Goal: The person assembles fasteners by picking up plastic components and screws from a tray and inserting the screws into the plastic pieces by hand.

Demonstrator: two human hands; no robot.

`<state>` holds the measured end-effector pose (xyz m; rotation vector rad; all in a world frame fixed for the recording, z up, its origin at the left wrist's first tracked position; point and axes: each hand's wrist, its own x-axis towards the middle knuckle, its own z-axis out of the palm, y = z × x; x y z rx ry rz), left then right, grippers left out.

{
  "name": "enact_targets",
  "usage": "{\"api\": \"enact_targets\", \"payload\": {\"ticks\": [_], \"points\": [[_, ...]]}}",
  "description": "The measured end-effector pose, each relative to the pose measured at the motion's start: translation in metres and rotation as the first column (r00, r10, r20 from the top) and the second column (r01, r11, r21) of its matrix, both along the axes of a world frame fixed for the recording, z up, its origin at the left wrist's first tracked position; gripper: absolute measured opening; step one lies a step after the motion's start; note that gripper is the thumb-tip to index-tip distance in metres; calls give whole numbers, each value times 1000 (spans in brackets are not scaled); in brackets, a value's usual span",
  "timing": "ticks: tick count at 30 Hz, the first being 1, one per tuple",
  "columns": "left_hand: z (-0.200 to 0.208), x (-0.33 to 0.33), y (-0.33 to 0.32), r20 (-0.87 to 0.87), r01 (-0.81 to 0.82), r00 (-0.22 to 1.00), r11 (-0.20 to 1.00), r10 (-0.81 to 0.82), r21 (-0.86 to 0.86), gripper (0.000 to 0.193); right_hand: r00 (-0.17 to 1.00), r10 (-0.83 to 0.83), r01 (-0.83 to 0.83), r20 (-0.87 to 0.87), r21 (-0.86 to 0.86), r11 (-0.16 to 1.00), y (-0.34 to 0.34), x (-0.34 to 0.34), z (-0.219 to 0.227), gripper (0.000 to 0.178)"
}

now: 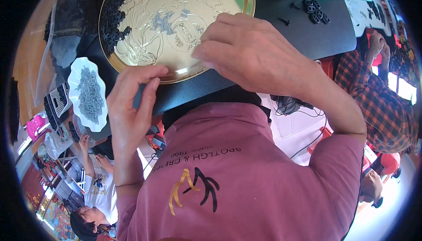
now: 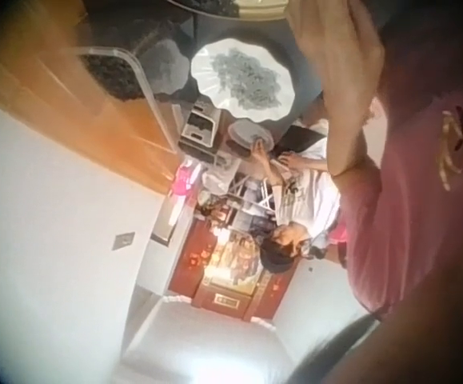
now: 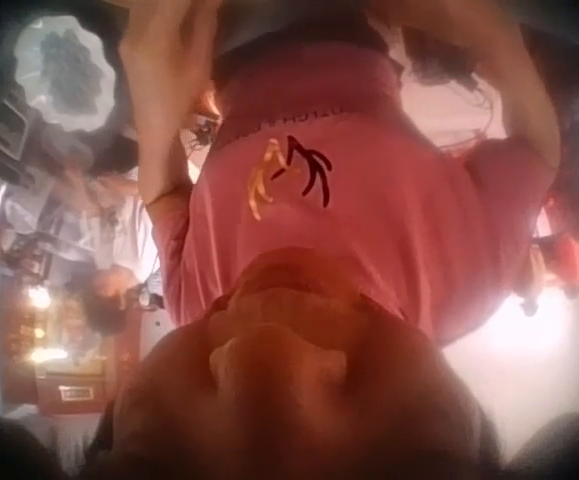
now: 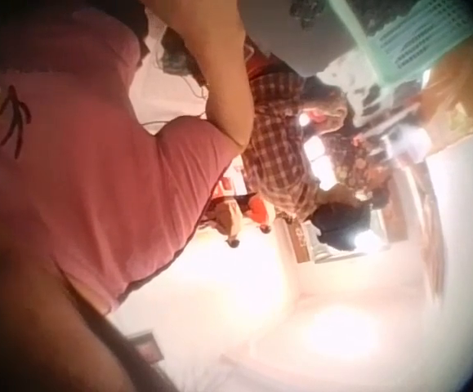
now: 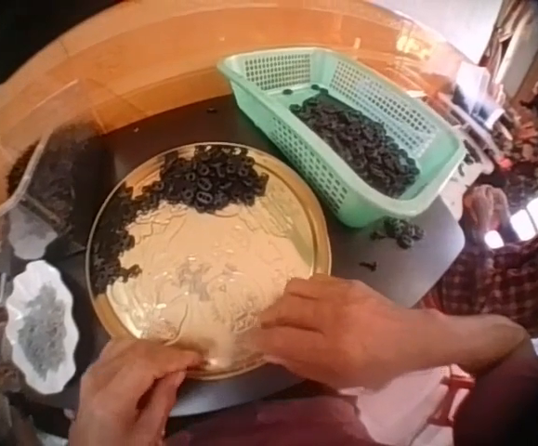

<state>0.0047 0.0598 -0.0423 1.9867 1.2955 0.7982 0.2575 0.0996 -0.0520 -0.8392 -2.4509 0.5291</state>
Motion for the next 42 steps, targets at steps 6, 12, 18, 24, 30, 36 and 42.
{"api": "enact_targets", "payload": {"ticks": [6, 12, 18, 24, 30, 36, 42], "points": [[26, -1, 38, -463, 506, 793, 851, -395, 142, 30, 993, 60, -67, 103, 67, 995, 1, 17, -4, 24], [18, 18, 68, -541, 758, 522, 649, -660, -60, 38, 995, -17, 3, 97, 135, 991, -4, 21, -12, 21], [18, 33, 92, -409, 753, 392, 543, -824, -371, 37, 993, -117, 115, 12, 124, 986, -10, 21, -26, 20], [9, 29, 98, -330, 783, 394, 502, -858, -367, 26, 993, -117, 116, 5, 94, 989, -11, 22, -32, 30], [9, 24, 94, -422, 779, 444, 573, -791, -255, 21, 992, -130, 129, -3, 91, 987, -11, 21, -33, 30], [13, 19, 99, -346, 750, 495, 593, -797, -294, 27, 991, -132, 131, -2, 96, 987, -12, 21, -34, 30], [5, 29, 102, -230, 764, 462, 516, -857, -387, 27, 991, -130, 129, 11, 96, 987, -12, 21, -32, 31]]}}
